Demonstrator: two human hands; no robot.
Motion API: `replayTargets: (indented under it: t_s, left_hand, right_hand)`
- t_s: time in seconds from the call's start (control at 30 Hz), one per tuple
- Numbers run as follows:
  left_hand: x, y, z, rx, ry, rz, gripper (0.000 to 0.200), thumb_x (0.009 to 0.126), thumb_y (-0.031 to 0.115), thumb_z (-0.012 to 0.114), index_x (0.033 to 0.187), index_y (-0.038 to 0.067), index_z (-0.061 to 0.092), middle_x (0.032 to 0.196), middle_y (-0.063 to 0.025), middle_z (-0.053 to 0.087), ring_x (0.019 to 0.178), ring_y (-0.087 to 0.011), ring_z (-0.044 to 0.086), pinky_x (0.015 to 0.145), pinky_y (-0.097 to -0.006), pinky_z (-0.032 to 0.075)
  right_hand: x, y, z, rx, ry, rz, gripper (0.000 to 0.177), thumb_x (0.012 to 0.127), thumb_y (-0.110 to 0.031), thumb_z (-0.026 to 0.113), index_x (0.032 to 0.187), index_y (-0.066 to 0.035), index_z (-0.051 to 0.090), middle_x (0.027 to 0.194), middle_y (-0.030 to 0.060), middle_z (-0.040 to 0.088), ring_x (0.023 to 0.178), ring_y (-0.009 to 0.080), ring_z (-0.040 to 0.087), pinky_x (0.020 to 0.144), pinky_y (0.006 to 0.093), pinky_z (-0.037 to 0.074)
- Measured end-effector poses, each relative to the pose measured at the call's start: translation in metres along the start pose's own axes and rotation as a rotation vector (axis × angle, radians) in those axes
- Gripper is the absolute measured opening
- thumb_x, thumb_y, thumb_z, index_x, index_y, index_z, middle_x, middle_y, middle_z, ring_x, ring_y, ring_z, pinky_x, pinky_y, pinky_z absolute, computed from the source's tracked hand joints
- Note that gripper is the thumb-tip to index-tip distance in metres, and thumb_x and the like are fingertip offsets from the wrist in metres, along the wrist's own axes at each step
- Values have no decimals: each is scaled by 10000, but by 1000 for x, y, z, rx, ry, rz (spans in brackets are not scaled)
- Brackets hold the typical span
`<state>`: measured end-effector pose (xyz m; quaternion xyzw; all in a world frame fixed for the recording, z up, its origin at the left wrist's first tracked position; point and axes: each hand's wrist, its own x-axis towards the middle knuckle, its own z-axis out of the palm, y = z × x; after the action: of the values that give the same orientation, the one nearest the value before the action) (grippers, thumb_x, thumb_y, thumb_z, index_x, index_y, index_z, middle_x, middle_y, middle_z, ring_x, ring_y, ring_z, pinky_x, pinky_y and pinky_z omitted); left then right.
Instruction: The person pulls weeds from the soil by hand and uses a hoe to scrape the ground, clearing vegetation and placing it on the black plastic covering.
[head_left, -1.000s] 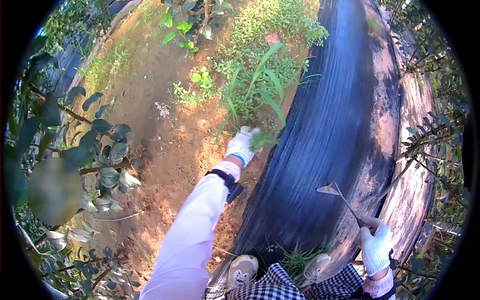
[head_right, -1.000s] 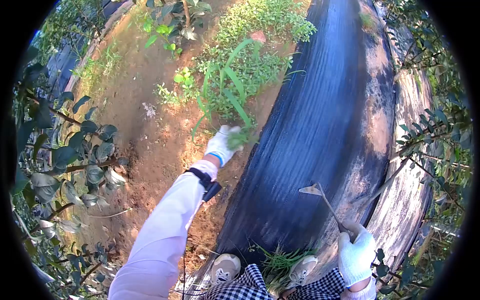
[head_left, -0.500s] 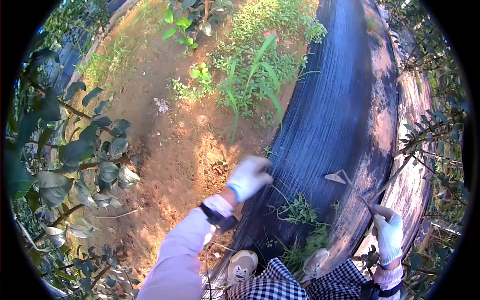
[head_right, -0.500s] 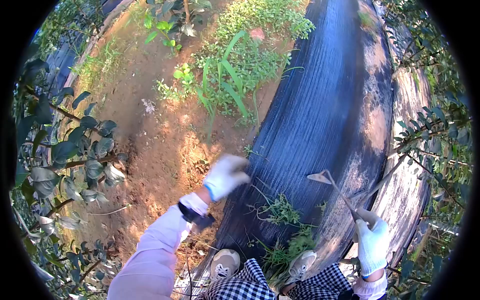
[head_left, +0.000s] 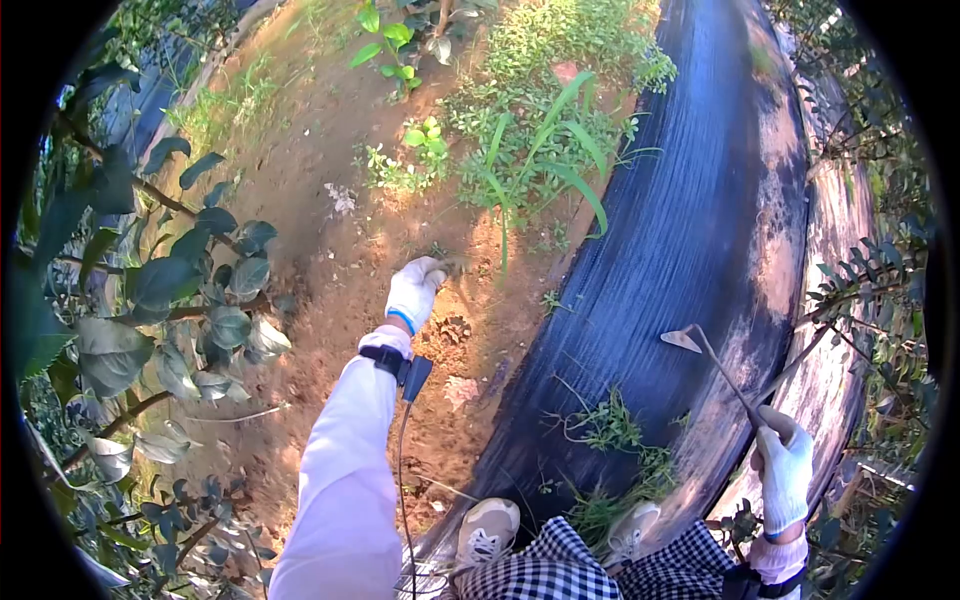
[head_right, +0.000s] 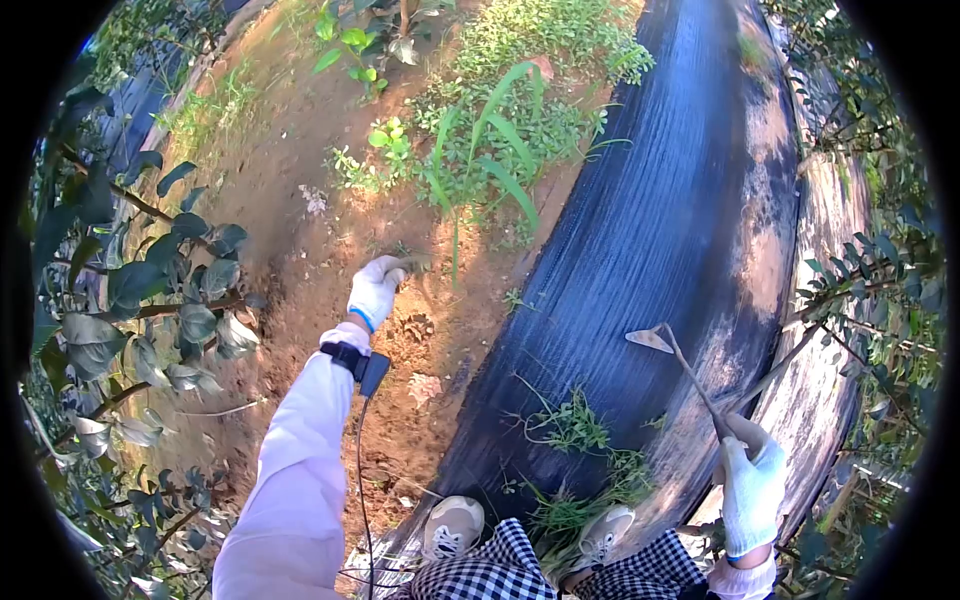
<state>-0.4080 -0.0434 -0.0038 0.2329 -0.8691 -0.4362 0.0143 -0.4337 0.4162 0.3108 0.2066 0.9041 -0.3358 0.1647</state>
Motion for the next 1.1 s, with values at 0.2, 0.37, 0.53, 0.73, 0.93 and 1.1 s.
replayTargets:
  t_s: [0.2, 0.37, 0.53, 0.73, 0.93, 1.1]
  left_hand:
    - [-23, 30, 42, 325, -189, 290, 180, 791, 67, 619, 954, 131, 659, 929, -69, 593, 886, -304, 581, 750, -369, 510]
    - [-19, -12, 93, -196, -156, 80, 102, 780, 58, 602, 861, 114, 628, 876, -102, 611, 825, -337, 584, 720, -386, 500]
    - [-4, 13, -4, 95, 267, -164, 232, 808, 180, 641, 1002, 53, 633, 964, -179, 622, 936, -336, 610, 819, -402, 484]
    - [37, 24, 12, 386, 64, -90, 294, 815, 210, 617, 1095, 121, 607, 1064, -156, 607, 1028, -368, 574, 877, -438, 471]
    - [-21, 20, -14, 117, 378, -166, 150, 828, 189, 584, 921, 83, 635, 989, -145, 648, 962, -326, 602, 866, -391, 470]
    - [-68, -14, -34, 304, 447, -494, 366, 778, 287, 684, 1053, 64, 594, 1102, -201, 597, 1025, -350, 584, 898, -407, 462]
  right_hand:
    - [7, 3, 7, 32, 12, 2, 272, 870, -21, 525, 1106, 91, 601, 653, 37, 563, 490, 81, 490, 442, 223, 375]
    - [13, -7, 7, 21, -16, -30, 268, 873, -20, 502, 1095, 86, 607, 655, 32, 564, 470, 75, 466, 433, 217, 361]
    - [26, -12, -6, 23, -5, -43, 267, 863, -25, 506, 1081, 89, 609, 653, 40, 564, 460, 67, 458, 423, 206, 347]
    - [62, -19, -22, -115, -18, -104, 276, 851, -25, 525, 1100, 79, 582, 695, 55, 572, 473, 85, 479, 438, 221, 379]
    - [119, -23, -49, -206, -136, -219, 273, 803, -35, 544, 1036, 85, 618, 633, 54, 568, 438, 109, 487, 400, 245, 376]
    - [161, -15, -51, -231, -251, -261, 244, 746, -26, 550, 963, 73, 603, 662, 75, 575, 455, 126, 503, 418, 251, 403]
